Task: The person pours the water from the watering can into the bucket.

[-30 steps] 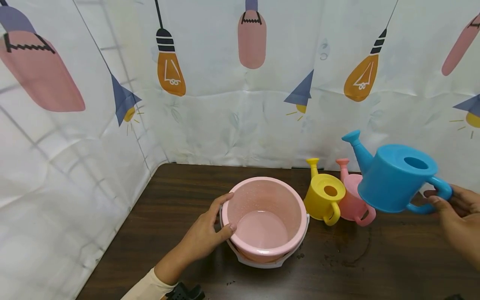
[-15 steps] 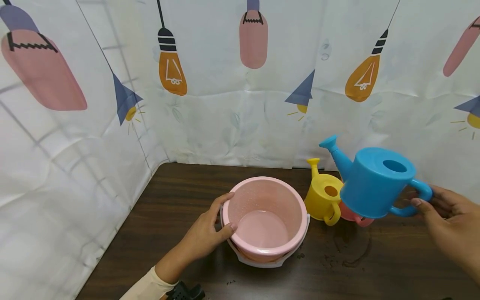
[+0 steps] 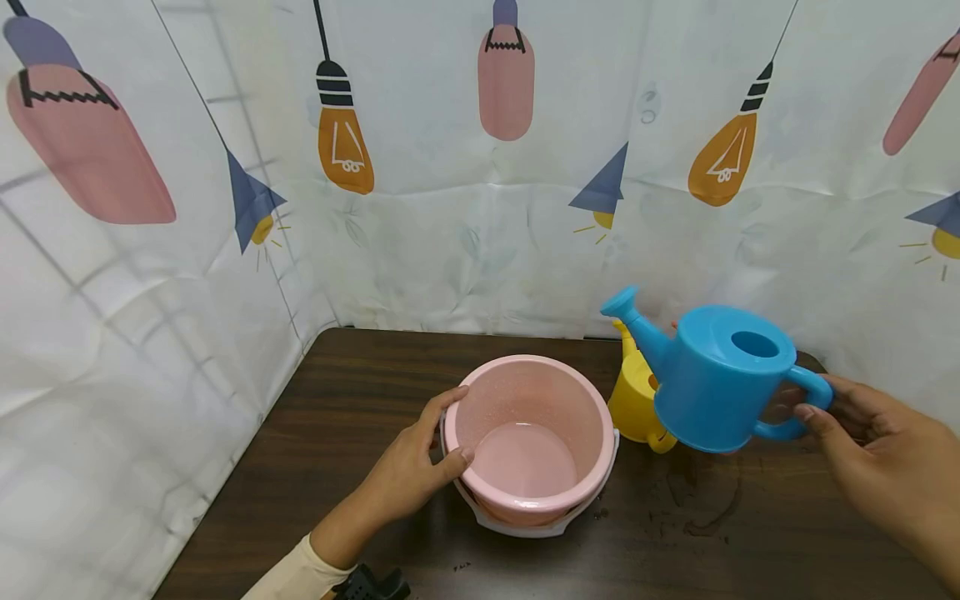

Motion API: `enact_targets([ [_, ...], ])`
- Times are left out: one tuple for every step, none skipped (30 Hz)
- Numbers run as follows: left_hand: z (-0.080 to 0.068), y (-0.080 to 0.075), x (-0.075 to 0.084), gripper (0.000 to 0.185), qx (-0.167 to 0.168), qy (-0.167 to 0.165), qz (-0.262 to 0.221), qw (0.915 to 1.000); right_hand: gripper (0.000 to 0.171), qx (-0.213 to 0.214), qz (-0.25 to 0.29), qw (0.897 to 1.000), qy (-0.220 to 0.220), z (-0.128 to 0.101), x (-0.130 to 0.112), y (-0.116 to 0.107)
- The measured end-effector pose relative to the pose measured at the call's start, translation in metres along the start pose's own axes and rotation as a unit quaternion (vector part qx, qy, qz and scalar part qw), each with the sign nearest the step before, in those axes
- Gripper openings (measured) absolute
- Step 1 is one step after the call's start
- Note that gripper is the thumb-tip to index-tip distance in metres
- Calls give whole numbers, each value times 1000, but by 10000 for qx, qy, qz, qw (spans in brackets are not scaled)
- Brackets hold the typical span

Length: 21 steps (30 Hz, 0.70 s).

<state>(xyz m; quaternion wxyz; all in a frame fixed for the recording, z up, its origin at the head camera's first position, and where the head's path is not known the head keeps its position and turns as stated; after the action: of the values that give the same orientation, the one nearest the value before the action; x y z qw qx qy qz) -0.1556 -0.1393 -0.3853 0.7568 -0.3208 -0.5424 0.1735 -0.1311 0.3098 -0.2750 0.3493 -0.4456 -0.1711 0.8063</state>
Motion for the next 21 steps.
enact_targets([
  [0,0,0,71,-4,-7,-15,10000,37,-25,-44,10000,1,0,-1,0],
  [0,0,1,71,-10,-7,-18,10000,37,-66,-64,10000,2,-1,-1,1],
  [0,0,1,70,-15,-3,-20,10000,37,-109,-102,9999,7,-1,-2,1],
  [0,0,1,70,-21,-3,-28,10000,37,-148,-124,9998,14,-1,-2,2],
  [0,0,2,70,-27,-5,-34,10000,37,-204,-139,9997,42,-2,-2,3],
  [0,0,2,70,-30,-9,-44,10000,37,-262,-157,9995,65,-2,-2,4],
  [0,0,2,71,-32,-18,-50,10000,37,-296,-173,9994,60,-3,-3,5],
  [0,0,1,71,-31,-28,-46,10000,37,-345,-169,9993,27,-3,-3,5],
  [0,0,1,71,-32,-38,-53,10000,37,-382,-186,9991,-16,-3,-4,6],
  [0,0,1,71,-35,-45,-62,10000,36,-433,-157,9989,-70,-3,-5,7],
  [0,0,1,71,-37,-49,-66,10000,35,-465,-133,9987,-149,-3,-6,8],
  [0,0,1,71,-33,-53,-68,10000,34,-492,-81,9985,-225,-3,-8,8],
  [0,0,1,71,-30,-55,-69,10000,34,-519,-23,9982,-290,-3,-10,9],
  [0,0,0,71,-25,-56,-69,10000,33,-544,15,9979,-340,-3,-11,9],
  [0,0,0,71,-27,-60,-80,9999,32,-559,28,9978,-364,-3,-13,10],
  [0,0,0,72,-27,-61,-79,9999,32,-583,56,9975,-383,-3,-14,10],
  [0,0,0,72,-25,-68,-78,9999,31,-592,70,9974,-407,-3,-15,11],
  [0,0,0,72,-25,-80,-72,9999,31,-618,91,9972,-422,-3,-16,11],
  [0,0,0,72,-25,-88,-64,9999,31,-624,59,9971,-434,-4,-17,11],
  [0,0,0,71,-24,-96,-58,9999,31,-626,32,9970,-459,-4,-18,12],
  [0,0,0,72,-26,-98,-56,9999,32,-654,17,9968,-459,-4,-19,12],
])
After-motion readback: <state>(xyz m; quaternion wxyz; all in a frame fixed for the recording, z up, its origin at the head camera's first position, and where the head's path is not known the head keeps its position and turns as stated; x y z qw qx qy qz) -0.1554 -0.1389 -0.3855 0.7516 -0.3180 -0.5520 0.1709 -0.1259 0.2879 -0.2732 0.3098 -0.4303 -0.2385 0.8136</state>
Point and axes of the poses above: each hand's wrist, its own z-axis towards the middle knuckle, its own y-axis out of the palm, x = y × z, the point moved 5 cm from there along z, towards the middle knuckle, and after that the axes turned 7 degrees about z, right-handed, at the moved point
